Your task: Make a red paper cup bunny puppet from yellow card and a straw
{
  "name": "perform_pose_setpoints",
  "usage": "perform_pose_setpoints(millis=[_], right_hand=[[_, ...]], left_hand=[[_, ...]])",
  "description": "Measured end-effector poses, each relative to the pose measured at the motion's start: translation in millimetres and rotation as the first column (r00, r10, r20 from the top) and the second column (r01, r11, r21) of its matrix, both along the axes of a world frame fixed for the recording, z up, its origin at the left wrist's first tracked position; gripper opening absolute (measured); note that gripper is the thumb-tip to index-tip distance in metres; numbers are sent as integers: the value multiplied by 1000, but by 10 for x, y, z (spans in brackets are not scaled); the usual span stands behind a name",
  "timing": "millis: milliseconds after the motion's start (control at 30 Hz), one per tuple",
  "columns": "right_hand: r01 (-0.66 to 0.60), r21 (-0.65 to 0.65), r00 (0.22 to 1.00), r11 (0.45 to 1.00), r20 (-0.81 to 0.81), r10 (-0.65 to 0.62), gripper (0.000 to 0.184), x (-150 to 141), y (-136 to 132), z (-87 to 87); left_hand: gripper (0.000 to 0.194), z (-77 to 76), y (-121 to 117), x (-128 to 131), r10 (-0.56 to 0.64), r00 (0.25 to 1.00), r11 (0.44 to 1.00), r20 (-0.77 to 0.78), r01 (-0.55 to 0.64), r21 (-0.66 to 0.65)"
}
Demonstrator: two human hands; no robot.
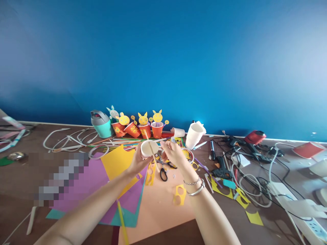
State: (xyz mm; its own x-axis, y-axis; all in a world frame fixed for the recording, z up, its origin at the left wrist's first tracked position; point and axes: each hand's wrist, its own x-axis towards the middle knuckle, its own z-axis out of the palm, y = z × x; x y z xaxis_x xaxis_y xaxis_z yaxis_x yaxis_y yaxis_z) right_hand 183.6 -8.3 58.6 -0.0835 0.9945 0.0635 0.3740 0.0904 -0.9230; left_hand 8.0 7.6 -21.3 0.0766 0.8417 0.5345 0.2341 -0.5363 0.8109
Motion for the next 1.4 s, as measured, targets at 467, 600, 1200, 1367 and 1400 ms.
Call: perform_pose_setpoints(millis=[467,600,1200,1367,1400], right_hand=[[-213,-240,799,947,-600,27,15,-144,108,-201],[-189,-260,753,947,-657,-31,20,-157,113,-207],[170,-148,705,974,-672,-225,32,11,208,-131],[331,-2,692,944,-679,-244,30,169,194,6],[400,52,672,915,-696,-255,29,184,172,45]], left_hand=[[54,143,-165,75,-401,915,916,47,399,39],[46,170,-166,69,-409,912,912,31,408,35],[58,264,-258,52,-476,858,856,-191,503,124],[58,207,-318,78,-516,848,841,-121,529,115],[60,180,-311,78,-485,873,868,-55,488,92]])
